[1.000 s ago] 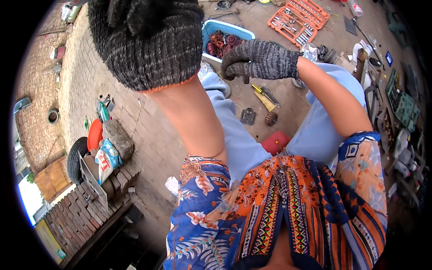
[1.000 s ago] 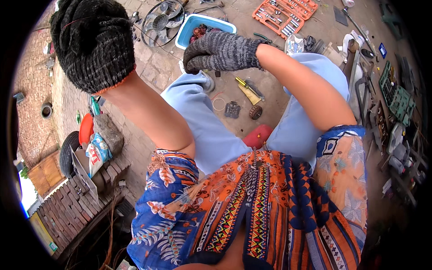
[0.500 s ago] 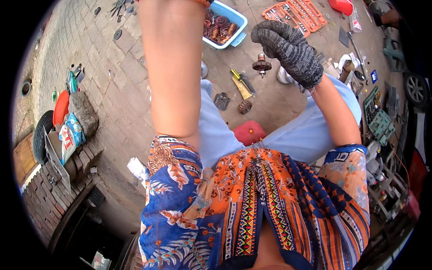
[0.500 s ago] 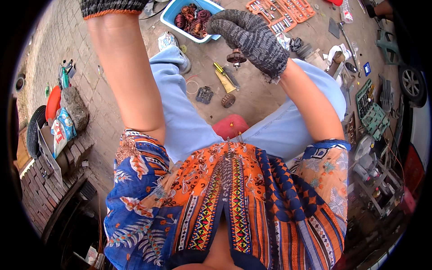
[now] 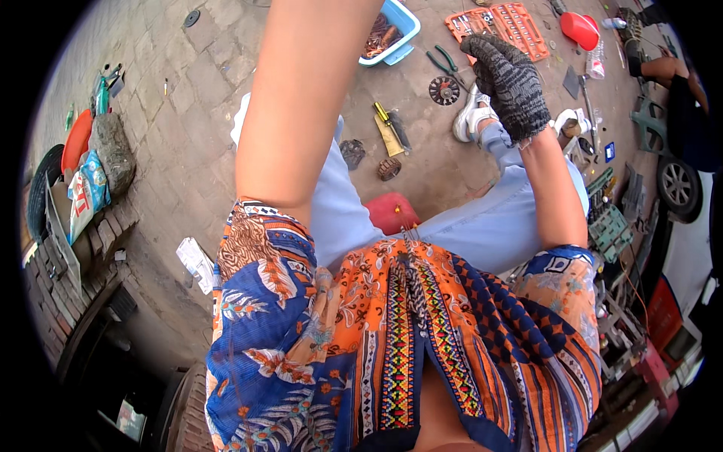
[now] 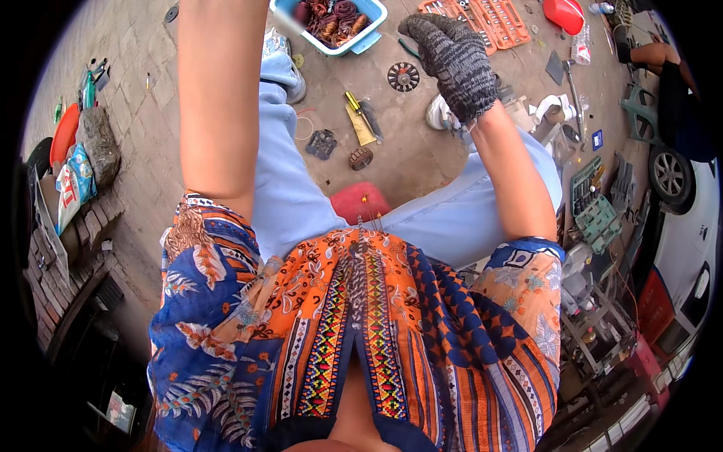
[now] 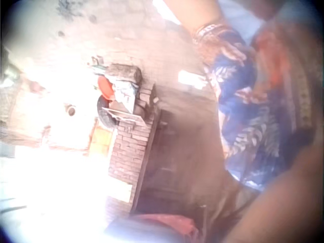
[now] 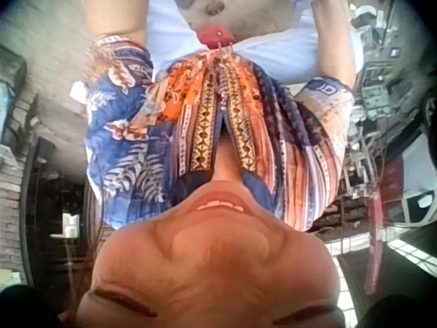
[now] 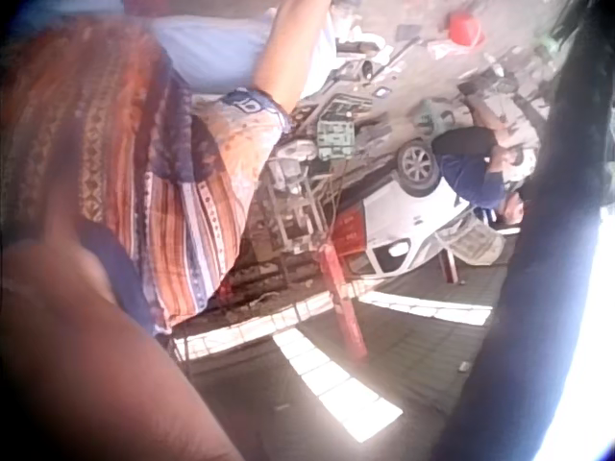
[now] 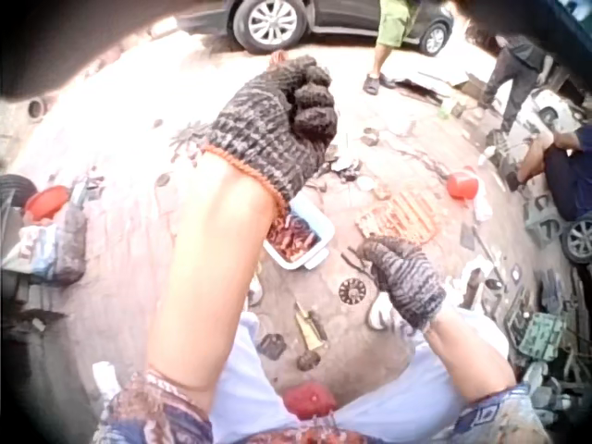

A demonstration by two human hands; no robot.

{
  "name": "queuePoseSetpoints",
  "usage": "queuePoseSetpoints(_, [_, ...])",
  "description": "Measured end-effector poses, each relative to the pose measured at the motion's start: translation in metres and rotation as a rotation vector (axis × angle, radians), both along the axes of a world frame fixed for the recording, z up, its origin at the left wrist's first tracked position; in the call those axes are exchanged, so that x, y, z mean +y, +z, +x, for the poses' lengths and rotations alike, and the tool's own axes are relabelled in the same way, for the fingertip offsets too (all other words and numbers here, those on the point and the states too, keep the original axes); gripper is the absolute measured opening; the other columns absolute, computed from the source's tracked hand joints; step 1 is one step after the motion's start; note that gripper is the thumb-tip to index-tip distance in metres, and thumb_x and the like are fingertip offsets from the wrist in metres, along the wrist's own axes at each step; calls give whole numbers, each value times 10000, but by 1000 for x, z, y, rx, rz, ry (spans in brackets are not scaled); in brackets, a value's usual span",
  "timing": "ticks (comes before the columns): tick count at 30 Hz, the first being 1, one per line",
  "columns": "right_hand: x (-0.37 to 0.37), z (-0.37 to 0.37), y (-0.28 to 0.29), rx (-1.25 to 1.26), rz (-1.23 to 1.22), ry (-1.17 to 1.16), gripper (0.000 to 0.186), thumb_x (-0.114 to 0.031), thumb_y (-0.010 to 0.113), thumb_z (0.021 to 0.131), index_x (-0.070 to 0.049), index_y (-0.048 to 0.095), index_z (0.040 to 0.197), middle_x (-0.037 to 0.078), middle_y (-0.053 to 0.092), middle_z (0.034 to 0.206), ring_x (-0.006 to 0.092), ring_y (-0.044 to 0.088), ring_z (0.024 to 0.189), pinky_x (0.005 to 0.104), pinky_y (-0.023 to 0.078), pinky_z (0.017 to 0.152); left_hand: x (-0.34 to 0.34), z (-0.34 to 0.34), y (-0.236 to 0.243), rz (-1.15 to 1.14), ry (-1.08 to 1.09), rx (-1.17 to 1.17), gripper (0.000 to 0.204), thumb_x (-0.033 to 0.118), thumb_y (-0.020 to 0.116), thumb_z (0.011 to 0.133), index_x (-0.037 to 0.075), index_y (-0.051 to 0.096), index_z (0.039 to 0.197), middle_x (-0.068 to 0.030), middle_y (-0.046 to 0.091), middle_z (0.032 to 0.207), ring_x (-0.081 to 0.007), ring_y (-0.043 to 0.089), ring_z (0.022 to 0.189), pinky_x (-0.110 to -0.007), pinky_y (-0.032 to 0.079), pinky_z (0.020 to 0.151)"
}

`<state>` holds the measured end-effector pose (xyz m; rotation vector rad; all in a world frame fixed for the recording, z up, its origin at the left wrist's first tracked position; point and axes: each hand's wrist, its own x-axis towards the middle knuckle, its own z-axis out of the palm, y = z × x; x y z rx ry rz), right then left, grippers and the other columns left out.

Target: The person sits on a low stool in a cluttered outdoor workshop and winds a copper wire coil around a small metal component using both gloved hands. The person repeatedly picks up the coil and the component, wraps the wire, and places the items back into a blue plastic bin.

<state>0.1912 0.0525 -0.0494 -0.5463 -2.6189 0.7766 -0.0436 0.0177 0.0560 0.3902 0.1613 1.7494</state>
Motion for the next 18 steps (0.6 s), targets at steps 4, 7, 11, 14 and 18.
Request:
queuePoseSetpoints(4, [-8, -7, 26, 352, -1246, -328, 180, -85, 572, 844, -19, 624, 1003, -29, 474, 621, 52, 371, 517, 193, 286, 458, 10, 0, -20, -120, 130, 54, 213, 179, 482, 924, 81, 466, 735, 31, 369, 537, -79, 339, 437, -193, 289, 372])
queuePoseSetpoints(7, [-1, -9, 37, 411, -1304, -490, 174, -168, 598, 848, -29, 627, 949, -65, 345, 548, 47, 297, 468, 193, 213, 431, 24, -12, -56, -182, -4, 26, 125, 112, 504, 901, 67, 460, 792, 2, 443, 599, -82, 376, 447, -181, 314, 369])
queuePoseSetpoints(11, [-3, -7, 49, 452, -1305, -510, 164, -188, 598, 853, -32, 622, 900, -69, 336, 547, 49, 291, 464, 205, 205, 424, 14, -6, -66, -403, 119, -23, 134, 109, 513, 901, 67, 453, 788, 9, 427, 593, -81, 364, 449, -178, 303, 366])
queuePoseSetpoints(14, [-5, -6, 41, 465, -1313, -453, 163, -190, 600, 851, -36, 622, 899, -69, 321, 554, 52, 285, 469, 210, 211, 431, 4, -15, -69, -388, 112, 39, 143, 118, 509, 907, 66, 456, 785, 12, 423, 591, -77, 367, 450, -175, 299, 366])
queuePoseSetpoints(18, [-1, -4, 41, 376, -1239, -424, 172, -169, 580, 859, -46, 637, 965, -53, 382, 580, 51, 326, 497, 205, 236, 448, 4, -20, -60, -420, 148, 122, 158, 137, 509, 914, 59, 471, 782, 19, 427, 597, -67, 370, 447, -173, 303, 370])
